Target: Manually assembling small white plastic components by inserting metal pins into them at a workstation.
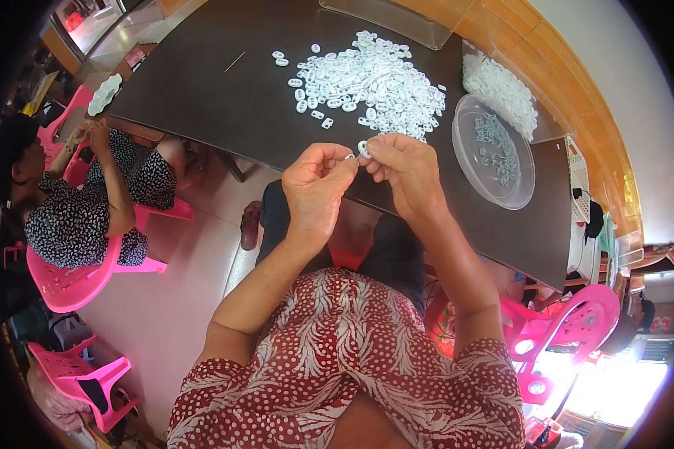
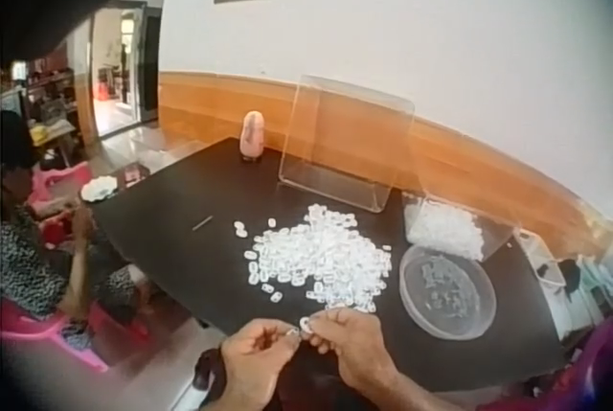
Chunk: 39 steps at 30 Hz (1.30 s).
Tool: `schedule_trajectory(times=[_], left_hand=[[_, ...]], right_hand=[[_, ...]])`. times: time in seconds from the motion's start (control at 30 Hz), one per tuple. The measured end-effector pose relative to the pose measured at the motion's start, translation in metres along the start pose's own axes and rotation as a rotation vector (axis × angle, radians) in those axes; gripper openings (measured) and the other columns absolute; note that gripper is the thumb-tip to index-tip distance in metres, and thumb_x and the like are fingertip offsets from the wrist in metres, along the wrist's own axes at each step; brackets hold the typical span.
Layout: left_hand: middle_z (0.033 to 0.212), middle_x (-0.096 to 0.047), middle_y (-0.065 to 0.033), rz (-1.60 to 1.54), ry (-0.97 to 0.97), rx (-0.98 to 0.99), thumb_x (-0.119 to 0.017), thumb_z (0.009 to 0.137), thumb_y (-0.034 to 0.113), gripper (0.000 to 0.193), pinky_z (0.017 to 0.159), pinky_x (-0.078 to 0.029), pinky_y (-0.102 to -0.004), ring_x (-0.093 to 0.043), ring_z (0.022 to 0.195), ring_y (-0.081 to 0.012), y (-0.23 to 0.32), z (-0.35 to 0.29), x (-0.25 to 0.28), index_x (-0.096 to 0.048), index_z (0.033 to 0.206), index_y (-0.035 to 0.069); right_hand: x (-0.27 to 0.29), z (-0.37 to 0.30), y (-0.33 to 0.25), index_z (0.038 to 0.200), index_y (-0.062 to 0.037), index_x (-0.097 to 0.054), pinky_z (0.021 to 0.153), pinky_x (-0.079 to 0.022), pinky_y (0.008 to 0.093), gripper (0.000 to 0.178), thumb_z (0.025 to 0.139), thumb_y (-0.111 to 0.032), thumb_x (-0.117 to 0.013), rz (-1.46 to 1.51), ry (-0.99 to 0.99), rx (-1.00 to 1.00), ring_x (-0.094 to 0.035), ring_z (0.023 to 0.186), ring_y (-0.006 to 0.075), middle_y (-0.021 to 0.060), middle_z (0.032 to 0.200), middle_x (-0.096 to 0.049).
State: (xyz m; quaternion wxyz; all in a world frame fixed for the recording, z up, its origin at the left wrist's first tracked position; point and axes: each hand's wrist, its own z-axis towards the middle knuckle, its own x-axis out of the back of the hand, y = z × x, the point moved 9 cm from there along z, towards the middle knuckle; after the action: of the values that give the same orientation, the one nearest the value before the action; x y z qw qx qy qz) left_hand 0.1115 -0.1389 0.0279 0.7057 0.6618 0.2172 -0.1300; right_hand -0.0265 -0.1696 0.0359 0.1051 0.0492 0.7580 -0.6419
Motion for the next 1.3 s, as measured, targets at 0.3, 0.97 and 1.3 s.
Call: schedule_trajectory(times=[0.3,0.97,1.3], left_hand=[[0.075,-0.058,0.0006,0.006,0.006,0.019,-0.061,0.080,-0.004,0.008,0.054,-0.038,-0.0156,-0.048,0.062,-0.0013,-0.001,0.000,0.003,-0.060,0.088,-0.003],[0.073,-0.059,-0.0004,-0.031,0.013,0.007,-0.063,0.081,-0.001,0.007,0.049,-0.036,-0.0154,-0.049,0.058,-0.0022,-0.001,0.000,0.004,-0.061,0.087,-0.002],[0.074,-0.057,0.0005,-0.057,-0.064,0.012,-0.061,0.082,-0.004,0.024,0.052,-0.038,-0.0158,-0.049,0.062,-0.0025,-0.008,0.002,0.002,-0.060,0.106,-0.004]], right_hand=[[-0.001,0.003,0.012,0.085,0.0064,-0.061,0.057,-0.041,0.0229,0.017,0.081,-0.010,-0.063,0.103,-0.069,-0.107,-0.053,0.063,0.0117,0.0105,0.075,-0.063],[-0.007,-0.003,0.001,0.082,0.0050,-0.063,0.054,-0.040,0.0201,0.014,0.080,-0.009,-0.064,-0.073,0.011,0.023,-0.053,0.061,0.0086,0.0074,0.072,-0.063],[-0.013,-0.013,-0.014,0.086,0.0042,-0.065,0.062,-0.045,0.0213,0.009,0.083,-0.002,-0.060,-0.261,0.009,0.273,-0.055,0.069,0.0059,0.0032,0.074,-0.063]])
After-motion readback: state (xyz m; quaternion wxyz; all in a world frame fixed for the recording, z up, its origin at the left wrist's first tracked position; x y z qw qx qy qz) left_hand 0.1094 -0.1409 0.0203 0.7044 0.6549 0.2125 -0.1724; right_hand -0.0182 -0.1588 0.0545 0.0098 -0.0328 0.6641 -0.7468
